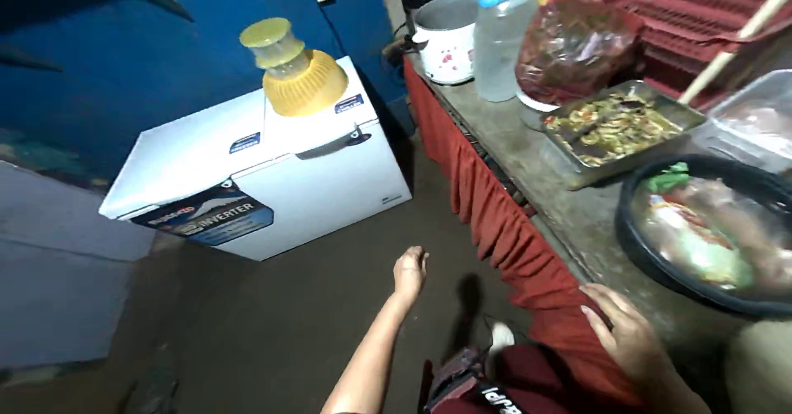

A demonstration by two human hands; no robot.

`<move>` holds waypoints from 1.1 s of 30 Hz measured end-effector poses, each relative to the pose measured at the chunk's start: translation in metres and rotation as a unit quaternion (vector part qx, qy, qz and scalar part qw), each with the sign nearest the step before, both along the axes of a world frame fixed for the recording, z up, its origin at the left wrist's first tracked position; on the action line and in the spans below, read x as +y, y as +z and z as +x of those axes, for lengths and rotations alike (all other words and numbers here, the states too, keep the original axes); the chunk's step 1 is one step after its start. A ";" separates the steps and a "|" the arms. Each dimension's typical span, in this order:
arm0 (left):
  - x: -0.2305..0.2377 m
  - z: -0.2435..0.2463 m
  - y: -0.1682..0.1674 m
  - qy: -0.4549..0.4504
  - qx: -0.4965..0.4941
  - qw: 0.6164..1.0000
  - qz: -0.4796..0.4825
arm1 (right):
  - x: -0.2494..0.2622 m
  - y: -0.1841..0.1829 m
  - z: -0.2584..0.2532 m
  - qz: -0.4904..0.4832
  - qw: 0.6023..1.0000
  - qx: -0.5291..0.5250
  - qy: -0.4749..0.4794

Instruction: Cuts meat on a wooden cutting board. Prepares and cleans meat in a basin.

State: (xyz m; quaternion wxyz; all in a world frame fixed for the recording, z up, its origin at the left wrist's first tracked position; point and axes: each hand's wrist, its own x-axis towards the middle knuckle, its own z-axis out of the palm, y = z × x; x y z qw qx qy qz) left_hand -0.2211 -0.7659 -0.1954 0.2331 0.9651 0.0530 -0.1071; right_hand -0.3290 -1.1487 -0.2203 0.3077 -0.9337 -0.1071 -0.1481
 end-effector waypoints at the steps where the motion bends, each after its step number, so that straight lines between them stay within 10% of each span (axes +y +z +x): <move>1: 0.006 0.017 -0.001 -0.002 -0.006 1.000 -0.008 | 0.010 -0.005 0.019 -0.003 1.000 -0.001 0.016; 11: 0.082 0.300 0.035 -0.036 -0.141 0.989 -0.005 | 0.105 -0.064 0.290 0.092 0.995 0.026 0.008; 19: 0.136 0.494 0.084 -0.058 -0.166 0.983 -0.045 | 0.174 -0.015 0.480 0.134 0.986 0.050 -0.085; 33: 0.238 0.953 0.021 -0.113 -0.087 0.988 -0.051 | 0.236 -0.075 0.651 0.082 0.858 0.027 -0.507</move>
